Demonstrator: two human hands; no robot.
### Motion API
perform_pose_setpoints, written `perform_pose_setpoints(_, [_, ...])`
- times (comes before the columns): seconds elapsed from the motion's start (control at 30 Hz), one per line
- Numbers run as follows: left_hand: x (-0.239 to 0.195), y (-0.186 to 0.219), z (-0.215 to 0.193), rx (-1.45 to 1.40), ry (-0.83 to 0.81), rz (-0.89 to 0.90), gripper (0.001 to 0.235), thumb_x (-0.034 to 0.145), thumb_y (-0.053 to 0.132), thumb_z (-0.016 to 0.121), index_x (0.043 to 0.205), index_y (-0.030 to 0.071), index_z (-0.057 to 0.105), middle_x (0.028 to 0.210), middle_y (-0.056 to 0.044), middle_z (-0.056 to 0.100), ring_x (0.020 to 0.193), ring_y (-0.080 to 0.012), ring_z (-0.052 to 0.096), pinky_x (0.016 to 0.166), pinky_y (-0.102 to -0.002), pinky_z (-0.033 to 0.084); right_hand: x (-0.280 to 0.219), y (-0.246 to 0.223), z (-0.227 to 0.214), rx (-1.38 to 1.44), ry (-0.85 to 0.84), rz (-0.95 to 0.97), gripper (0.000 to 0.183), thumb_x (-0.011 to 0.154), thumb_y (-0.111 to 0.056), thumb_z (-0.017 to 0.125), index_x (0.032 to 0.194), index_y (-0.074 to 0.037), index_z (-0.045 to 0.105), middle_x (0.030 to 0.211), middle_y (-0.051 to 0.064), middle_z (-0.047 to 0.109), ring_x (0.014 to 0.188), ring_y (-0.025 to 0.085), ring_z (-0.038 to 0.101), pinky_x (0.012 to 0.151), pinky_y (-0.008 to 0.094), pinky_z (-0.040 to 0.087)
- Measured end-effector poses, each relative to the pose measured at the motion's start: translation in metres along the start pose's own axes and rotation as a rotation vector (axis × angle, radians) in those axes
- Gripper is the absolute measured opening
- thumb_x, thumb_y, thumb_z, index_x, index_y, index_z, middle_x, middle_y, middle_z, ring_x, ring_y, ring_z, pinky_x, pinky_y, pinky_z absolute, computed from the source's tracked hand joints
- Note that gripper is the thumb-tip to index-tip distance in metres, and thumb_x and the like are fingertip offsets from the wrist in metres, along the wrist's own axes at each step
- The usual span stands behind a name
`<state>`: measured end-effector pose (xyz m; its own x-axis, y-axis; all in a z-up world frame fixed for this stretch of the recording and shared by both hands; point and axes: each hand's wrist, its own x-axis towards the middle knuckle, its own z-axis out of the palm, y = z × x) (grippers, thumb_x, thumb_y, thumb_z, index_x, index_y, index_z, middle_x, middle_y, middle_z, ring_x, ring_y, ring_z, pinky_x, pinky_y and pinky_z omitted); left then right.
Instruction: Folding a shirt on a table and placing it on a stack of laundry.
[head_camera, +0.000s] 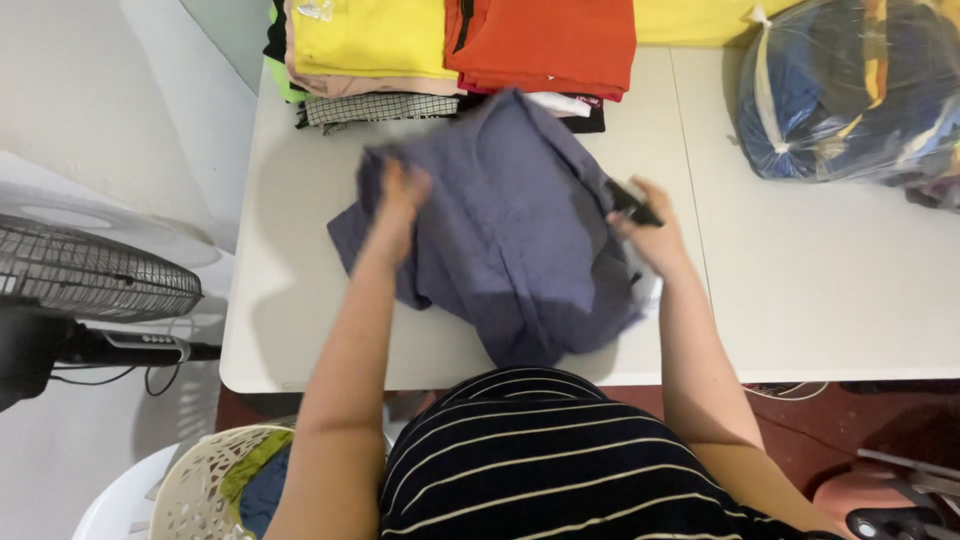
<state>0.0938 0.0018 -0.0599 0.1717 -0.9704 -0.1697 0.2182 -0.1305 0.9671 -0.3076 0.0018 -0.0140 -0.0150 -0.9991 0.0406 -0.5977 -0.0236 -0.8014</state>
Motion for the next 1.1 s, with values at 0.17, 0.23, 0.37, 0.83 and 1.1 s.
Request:
perform_pose_setpoints(0.17, [-0.022, -0.136, 0.012, 0.851, -0.32, 0.128, 0.089, 0.078, 0.053, 0.084, 0.15, 0.028, 0.038, 0.158, -0.028, 0.03, 0.142, -0.0545, 0.036, 0.111, -0.065, 0.037, -0.027, 0.028, 0.041, -0.086, -0.175, -0.047, 0.045, 0.077, -0.028, 0.089, 0.108, 0.001, 0.073, 0.105, 0.027, 0.071, 0.108, 0.049, 0.066, 0.092, 0.054, 0.05])
perform_pose_setpoints(0.23, [-0.037, -0.157, 0.022, 1.231, -0.446, -0.086, 0.098, 0.069, 0.07, 0.083, 0.151, 0.06, 0.032, 0.164, -0.017, 0.021, 0.144, -0.0488, 0.038, 0.106, -0.064, 0.045, -0.032, 0.028, 0.054, -0.107, -0.222, -0.037, 0.05, 0.072, -0.034, 0.092, 0.104, 0.0, 0.073, 0.104, 0.028, 0.071, 0.108, 0.05, 0.066, 0.091, 0.056, 0.051])
perform_pose_setpoints(0.37, [-0.038, -0.209, 0.014, 1.651, -0.581, 0.175, 0.061, 0.066, 0.037, 0.092, 0.122, 0.04, 0.067, 0.151, -0.002, 0.035, 0.131, -0.0344, 0.046, 0.093, -0.053, 0.051, -0.033, 0.026, 0.072, -0.16, -0.254, -0.04, 0.061, 0.064, -0.03, 0.094, 0.116, -0.01, 0.069, 0.11, 0.02, 0.07, 0.113, 0.044, 0.066, 0.097, 0.052, 0.052])
perform_pose_setpoints(0.83, [-0.054, -0.14, 0.023, 1.576, -0.711, 0.346, 0.059, 0.075, 0.018, 0.088, 0.128, 0.025, 0.064, 0.144, -0.01, 0.048, 0.13, -0.0347, 0.052, 0.099, -0.046, 0.055, -0.041, 0.03, 0.079, -0.185, -0.278, -0.083, 0.046, 0.069, -0.022, 0.087, 0.107, -0.008, 0.064, 0.099, 0.021, 0.067, 0.106, 0.045, 0.067, 0.093, 0.053, 0.052])
perform_pose_setpoints(1.1, [-0.017, -0.163, 0.033, 1.308, -0.489, 0.265, 0.02, 0.086, 0.031, 0.075, 0.094, 0.013, 0.074, 0.104, -0.015, 0.067, 0.103, -0.0374, 0.068, 0.084, -0.047, 0.057, -0.043, 0.026, 0.067, -0.181, -0.228, -0.047, 0.052, 0.068, -0.026, 0.088, 0.11, -0.012, 0.061, 0.096, 0.019, 0.065, 0.104, 0.044, 0.067, 0.092, 0.053, 0.051])
